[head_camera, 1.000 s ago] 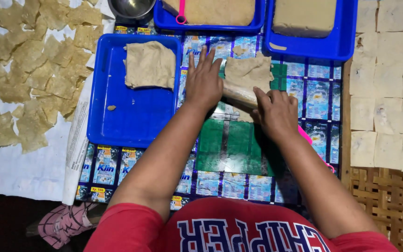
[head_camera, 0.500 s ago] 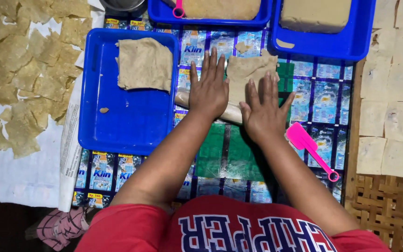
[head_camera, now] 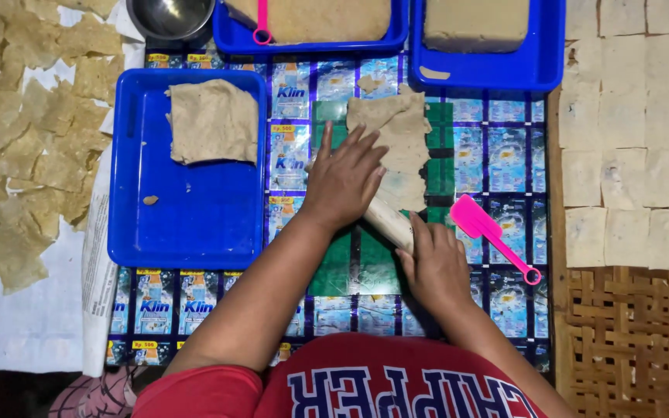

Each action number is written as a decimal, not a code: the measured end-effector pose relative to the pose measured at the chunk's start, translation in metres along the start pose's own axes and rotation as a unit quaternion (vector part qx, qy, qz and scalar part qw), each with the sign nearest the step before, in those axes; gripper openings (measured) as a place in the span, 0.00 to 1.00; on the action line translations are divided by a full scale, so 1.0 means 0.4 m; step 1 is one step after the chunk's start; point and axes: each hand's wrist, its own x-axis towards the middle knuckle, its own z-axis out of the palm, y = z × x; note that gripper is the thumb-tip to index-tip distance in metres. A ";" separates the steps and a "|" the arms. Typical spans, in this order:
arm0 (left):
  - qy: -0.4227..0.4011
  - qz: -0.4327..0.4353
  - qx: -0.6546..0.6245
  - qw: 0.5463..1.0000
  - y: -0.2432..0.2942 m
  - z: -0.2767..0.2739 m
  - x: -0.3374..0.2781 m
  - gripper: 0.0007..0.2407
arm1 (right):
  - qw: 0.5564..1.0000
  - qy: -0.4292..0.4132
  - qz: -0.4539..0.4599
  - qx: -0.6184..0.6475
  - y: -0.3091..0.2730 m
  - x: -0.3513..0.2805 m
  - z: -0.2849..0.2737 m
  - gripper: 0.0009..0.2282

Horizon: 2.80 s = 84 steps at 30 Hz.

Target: Rolling out and cutting dough on a prepared workspace.

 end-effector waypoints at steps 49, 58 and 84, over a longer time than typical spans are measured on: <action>-0.047 -0.119 0.063 0.990 0.217 0.025 -0.290 0.23 | 0.944 0.103 -0.295 -0.111 0.210 0.220 -0.036 0.22; -0.035 -0.137 0.173 0.975 0.217 -0.009 -0.331 0.23 | 0.936 0.114 -0.325 -0.078 0.101 0.326 -0.006 0.11; 0.000 -0.038 0.122 0.992 0.068 -0.040 -0.253 0.24 | 0.981 -0.002 -0.176 -0.084 0.067 0.110 0.014 0.23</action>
